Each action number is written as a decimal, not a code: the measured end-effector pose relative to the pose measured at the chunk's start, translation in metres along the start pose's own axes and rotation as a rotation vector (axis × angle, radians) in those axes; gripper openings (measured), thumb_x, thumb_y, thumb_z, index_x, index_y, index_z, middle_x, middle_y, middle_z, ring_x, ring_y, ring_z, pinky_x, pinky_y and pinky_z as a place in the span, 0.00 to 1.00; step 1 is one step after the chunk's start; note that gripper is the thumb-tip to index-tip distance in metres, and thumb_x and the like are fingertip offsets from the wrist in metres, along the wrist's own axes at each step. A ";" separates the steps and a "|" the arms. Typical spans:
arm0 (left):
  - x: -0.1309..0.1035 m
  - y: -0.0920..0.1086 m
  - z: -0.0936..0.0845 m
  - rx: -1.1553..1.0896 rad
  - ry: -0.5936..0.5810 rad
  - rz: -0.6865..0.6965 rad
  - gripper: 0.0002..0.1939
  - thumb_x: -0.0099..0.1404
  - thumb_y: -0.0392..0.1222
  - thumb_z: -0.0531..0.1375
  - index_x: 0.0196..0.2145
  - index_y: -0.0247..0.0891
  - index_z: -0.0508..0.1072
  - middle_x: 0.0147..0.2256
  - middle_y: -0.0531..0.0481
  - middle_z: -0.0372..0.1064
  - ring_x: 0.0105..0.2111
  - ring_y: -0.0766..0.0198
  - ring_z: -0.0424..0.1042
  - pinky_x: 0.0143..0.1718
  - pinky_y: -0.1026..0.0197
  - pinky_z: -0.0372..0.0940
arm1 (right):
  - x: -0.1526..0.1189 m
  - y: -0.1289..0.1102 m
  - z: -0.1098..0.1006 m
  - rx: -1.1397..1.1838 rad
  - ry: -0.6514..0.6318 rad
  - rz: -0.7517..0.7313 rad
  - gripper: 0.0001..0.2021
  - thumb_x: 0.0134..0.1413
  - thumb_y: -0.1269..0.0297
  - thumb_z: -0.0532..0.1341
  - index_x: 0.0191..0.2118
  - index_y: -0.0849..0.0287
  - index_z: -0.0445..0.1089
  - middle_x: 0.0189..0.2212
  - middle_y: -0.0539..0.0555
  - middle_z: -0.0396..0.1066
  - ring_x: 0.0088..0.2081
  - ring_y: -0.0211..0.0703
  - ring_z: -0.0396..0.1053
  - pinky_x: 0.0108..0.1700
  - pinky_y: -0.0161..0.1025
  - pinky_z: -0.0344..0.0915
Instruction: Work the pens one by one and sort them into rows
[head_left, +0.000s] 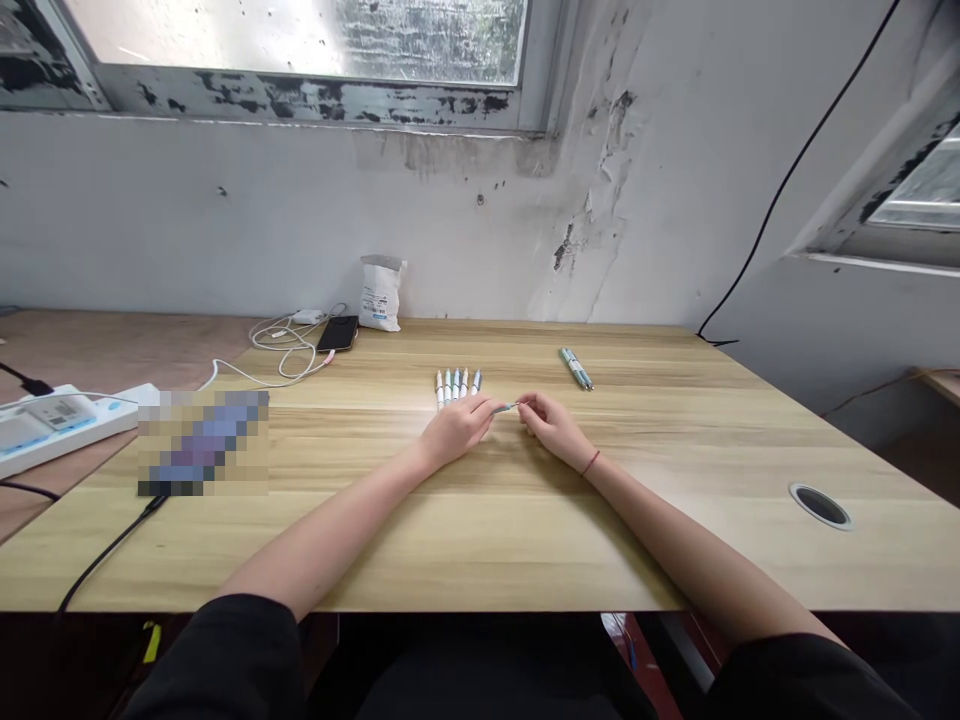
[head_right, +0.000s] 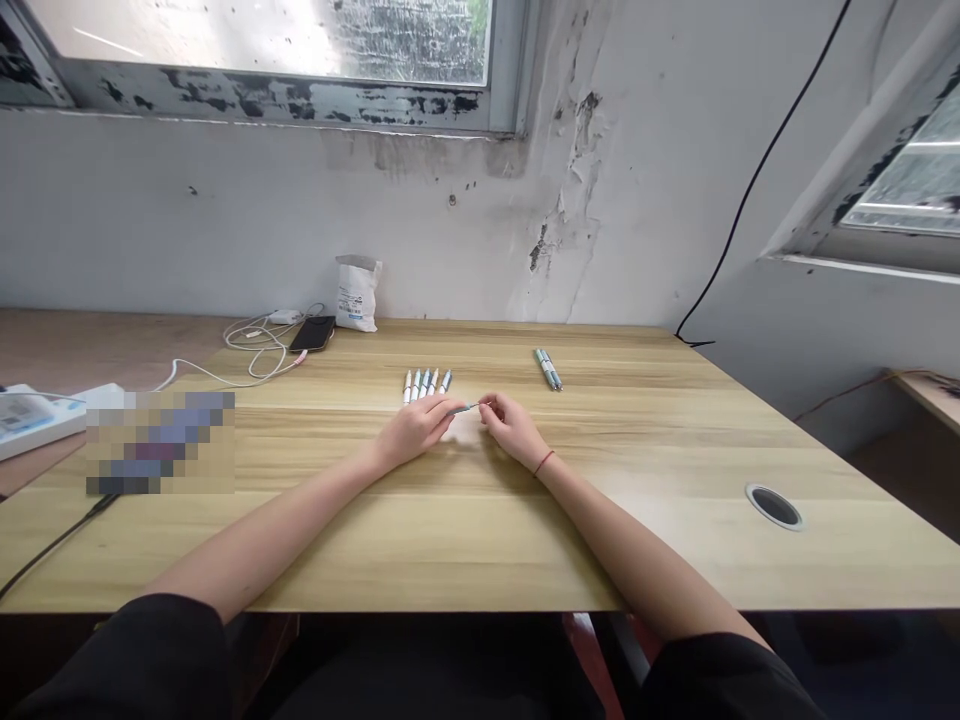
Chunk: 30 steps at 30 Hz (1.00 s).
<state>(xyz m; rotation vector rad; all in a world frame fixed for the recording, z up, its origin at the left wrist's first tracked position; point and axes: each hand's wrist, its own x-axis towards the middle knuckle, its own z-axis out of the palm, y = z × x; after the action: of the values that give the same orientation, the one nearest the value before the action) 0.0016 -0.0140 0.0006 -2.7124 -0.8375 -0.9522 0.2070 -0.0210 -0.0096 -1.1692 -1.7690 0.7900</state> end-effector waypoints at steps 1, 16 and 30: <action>0.000 0.000 0.001 0.005 -0.004 -0.008 0.15 0.66 0.34 0.49 0.50 0.40 0.63 0.41 0.48 0.69 0.42 0.64 0.70 0.43 0.60 0.66 | 0.001 0.002 0.000 0.053 0.013 0.039 0.15 0.54 0.53 0.52 0.38 0.60 0.63 0.24 0.49 0.64 0.22 0.35 0.61 0.24 0.34 0.60; -0.003 0.004 0.006 0.163 0.045 -0.193 0.15 0.66 0.36 0.50 0.49 0.43 0.67 0.42 0.47 0.68 0.39 0.61 0.68 0.39 0.59 0.60 | 0.001 0.001 -0.002 0.311 0.030 0.116 0.15 0.46 0.54 0.60 0.37 0.58 0.62 0.30 0.51 0.70 0.22 0.32 0.62 0.23 0.32 0.60; -0.003 0.001 0.013 0.144 0.044 -0.142 0.15 0.66 0.33 0.50 0.48 0.41 0.66 0.43 0.47 0.66 0.41 0.62 0.67 0.40 0.60 0.59 | 0.001 0.001 0.001 0.265 0.010 0.030 0.17 0.47 0.52 0.61 0.38 0.59 0.65 0.28 0.51 0.68 0.23 0.34 0.64 0.24 0.33 0.61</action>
<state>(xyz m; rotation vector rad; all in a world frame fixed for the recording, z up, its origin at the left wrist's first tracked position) 0.0067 -0.0124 -0.0115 -2.5302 -1.0580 -0.9353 0.2065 -0.0195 -0.0109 -1.0218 -1.5852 1.0008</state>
